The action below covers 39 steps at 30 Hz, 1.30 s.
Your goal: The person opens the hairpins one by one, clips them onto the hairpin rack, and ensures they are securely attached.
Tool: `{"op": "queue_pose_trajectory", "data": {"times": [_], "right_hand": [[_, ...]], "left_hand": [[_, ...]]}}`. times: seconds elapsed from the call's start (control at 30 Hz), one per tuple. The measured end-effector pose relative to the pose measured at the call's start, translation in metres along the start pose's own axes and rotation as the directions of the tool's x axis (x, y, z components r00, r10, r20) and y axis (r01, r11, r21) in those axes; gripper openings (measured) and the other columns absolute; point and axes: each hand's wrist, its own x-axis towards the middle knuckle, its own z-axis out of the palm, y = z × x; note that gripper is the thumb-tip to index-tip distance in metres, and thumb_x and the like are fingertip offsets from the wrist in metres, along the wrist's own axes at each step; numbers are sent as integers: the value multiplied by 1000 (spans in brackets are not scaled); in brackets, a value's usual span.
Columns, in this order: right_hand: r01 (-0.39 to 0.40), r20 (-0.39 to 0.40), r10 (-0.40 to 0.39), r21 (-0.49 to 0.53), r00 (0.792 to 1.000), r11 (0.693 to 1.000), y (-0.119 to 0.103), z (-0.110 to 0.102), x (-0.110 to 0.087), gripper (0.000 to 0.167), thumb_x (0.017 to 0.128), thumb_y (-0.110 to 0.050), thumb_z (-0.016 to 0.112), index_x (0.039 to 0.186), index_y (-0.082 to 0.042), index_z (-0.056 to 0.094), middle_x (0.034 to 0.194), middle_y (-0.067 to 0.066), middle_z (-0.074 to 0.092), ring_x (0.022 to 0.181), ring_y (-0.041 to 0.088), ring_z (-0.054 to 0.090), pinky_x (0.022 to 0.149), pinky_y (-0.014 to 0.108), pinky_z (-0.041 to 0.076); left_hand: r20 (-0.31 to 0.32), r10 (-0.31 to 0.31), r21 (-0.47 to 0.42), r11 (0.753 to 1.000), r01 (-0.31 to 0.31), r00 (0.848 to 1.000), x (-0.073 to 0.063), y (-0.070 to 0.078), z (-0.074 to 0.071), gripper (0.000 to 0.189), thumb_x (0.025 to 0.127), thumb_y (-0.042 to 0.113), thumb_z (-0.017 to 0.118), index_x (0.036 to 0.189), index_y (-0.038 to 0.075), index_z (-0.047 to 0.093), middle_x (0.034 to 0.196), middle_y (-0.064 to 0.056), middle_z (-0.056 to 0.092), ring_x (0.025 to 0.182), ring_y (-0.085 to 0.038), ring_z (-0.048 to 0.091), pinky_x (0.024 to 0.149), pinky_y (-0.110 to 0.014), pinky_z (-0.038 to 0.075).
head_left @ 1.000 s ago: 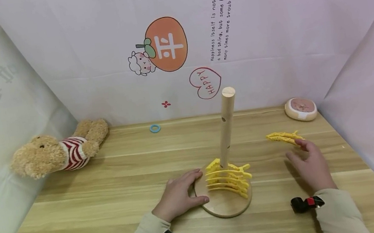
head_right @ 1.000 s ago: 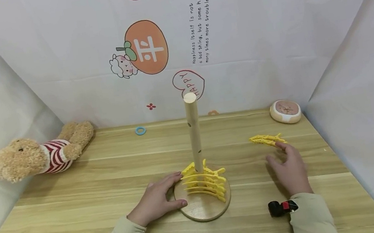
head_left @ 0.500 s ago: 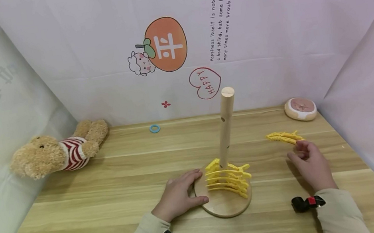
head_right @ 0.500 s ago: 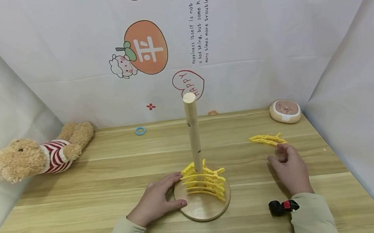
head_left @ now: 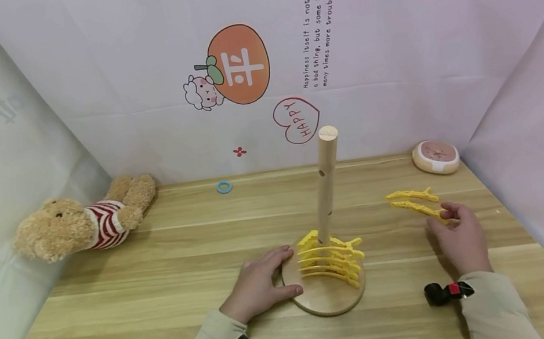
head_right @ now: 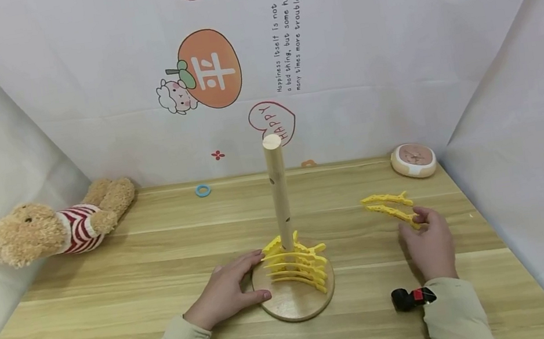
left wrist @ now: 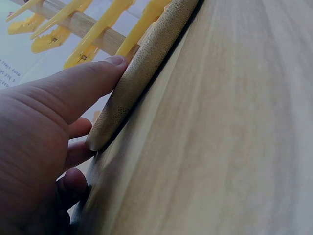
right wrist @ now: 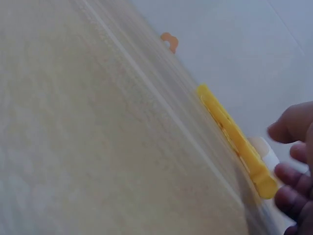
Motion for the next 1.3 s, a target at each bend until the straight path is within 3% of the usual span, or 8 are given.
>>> {"op": "queue_pose_trajectory", "data": {"times": [0.17,0.37,0.67,0.83,0.93,1.03,1.17,1.3], "right_hand": [[-22,-101,24,16,995,1000,3,-4,3,51,95,-27,65,139,-5,55,128,10,56,89,8,52,67,19,41],[-20,63,28,-123,998,992,8,-12,5,66,96,-31,63,149,3,41,131,22,55,107,31,53,79,37,38],[76,161,-33,-266,986,961,8,-16,8,63,96,-32,65,140,9,48,110,20,65,99,37,59,83,53,36],[115,182,-62,-300,981,947,9,-21,8,58,95,-34,67,132,8,55,105,20,67,94,35,61,79,51,43],[72,154,-39,-214,987,974,10,-21,6,61,94,-41,68,135,3,56,110,19,66,93,29,61,75,41,46],[-19,63,20,-17,998,1000,6,-22,4,60,93,-41,70,138,-3,56,107,7,65,88,15,60,68,27,49],[-41,-113,71,248,991,968,-9,-26,1,41,92,-29,74,127,-9,65,89,-11,63,78,4,55,60,14,45],[0,-157,48,291,986,957,-26,-32,-1,27,91,-26,75,114,-11,74,80,-14,65,69,4,57,56,14,45]], "left_hand": [[-1,0,0,1000,0,1000,0,0,0,79,83,56,76,148,18,51,154,4,46,138,-24,47,100,-47,34],[1,1,0,1000,-1,1000,1,0,0,80,83,58,75,148,18,51,154,4,46,138,-23,47,100,-47,34],[2,1,-4,1000,-1,1000,0,0,-1,80,83,57,75,148,18,51,155,4,46,138,-24,47,100,-47,34],[-1,4,-3,1000,-4,1000,0,0,-1,80,83,56,76,148,17,51,154,3,46,138,-24,47,100,-47,34],[-3,4,-1,1000,-4,1000,-1,0,-1,80,83,57,75,148,18,51,154,4,46,138,-23,47,100,-47,34],[-5,5,1,1000,-5,1000,-1,-1,0,80,82,58,75,148,18,51,154,4,46,138,-23,47,99,-47,34],[-4,9,-2,1000,-9,1000,-1,-1,0,80,82,58,75,148,18,51,154,4,46,138,-23,47,99,-47,34],[-6,9,-6,1000,-9,1000,0,-2,0,80,82,59,75,148,18,51,154,4,46,138,-23,47,99,-47,34]]}}
